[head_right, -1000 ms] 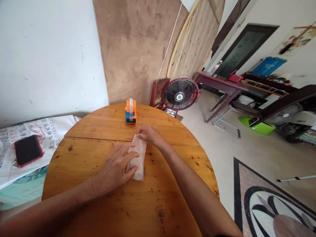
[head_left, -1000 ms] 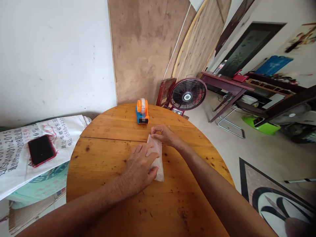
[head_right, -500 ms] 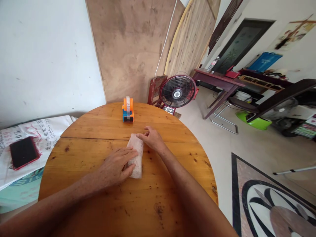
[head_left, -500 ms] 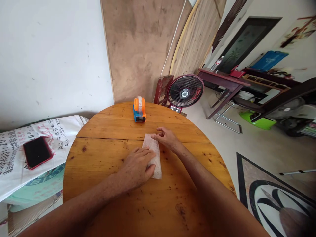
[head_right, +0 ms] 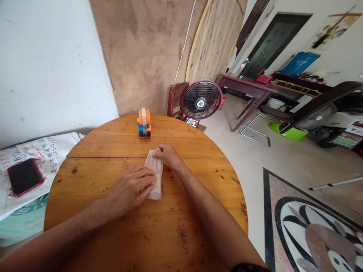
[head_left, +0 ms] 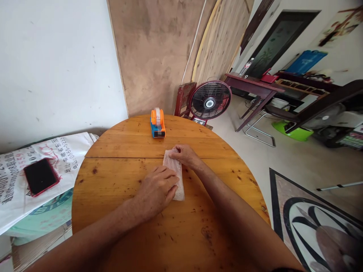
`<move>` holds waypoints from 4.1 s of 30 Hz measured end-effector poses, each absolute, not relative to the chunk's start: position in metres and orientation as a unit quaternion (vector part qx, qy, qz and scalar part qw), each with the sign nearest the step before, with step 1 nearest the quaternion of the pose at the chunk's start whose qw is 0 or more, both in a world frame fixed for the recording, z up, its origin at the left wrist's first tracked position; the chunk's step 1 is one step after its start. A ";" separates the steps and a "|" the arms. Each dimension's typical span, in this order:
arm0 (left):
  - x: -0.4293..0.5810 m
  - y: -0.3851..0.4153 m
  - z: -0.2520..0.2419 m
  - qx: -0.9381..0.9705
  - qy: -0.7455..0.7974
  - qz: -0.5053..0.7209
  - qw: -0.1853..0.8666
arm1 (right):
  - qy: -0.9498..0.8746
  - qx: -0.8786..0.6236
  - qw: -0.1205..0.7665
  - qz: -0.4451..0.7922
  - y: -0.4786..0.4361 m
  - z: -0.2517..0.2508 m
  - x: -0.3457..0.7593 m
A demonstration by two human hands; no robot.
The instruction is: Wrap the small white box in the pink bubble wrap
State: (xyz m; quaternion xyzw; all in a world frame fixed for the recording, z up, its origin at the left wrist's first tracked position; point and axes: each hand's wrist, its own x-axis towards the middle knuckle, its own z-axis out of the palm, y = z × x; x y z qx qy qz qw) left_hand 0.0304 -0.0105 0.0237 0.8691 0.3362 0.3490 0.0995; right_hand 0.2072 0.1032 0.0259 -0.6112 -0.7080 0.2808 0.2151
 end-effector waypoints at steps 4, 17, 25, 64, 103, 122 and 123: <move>0.029 -0.017 0.031 0.878 0.338 0.320 0.110 | -0.696 -0.608 0.247 0.291 0.101 0.023 0.208; 0.030 -0.021 0.022 0.874 0.356 0.321 0.078 | -0.620 -0.503 0.384 0.464 0.062 0.060 0.193; 0.027 -0.036 0.013 0.837 0.426 0.339 0.062 | -0.660 -0.463 0.357 0.472 0.020 0.076 0.194; 0.010 -0.029 0.002 0.805 0.389 0.421 0.150 | -0.848 -0.349 0.384 0.108 -0.054 0.021 0.205; 0.004 -0.014 0.013 0.605 0.443 0.418 0.513 | -0.591 -0.336 0.371 0.632 -0.004 0.020 0.207; 0.002 -0.014 0.019 0.455 0.328 0.397 0.727 | -0.521 -0.412 0.412 0.624 -0.019 0.023 0.192; 0.002 -0.014 0.020 0.436 0.328 0.398 0.737 | -0.525 -0.411 0.414 0.619 -0.020 0.023 0.190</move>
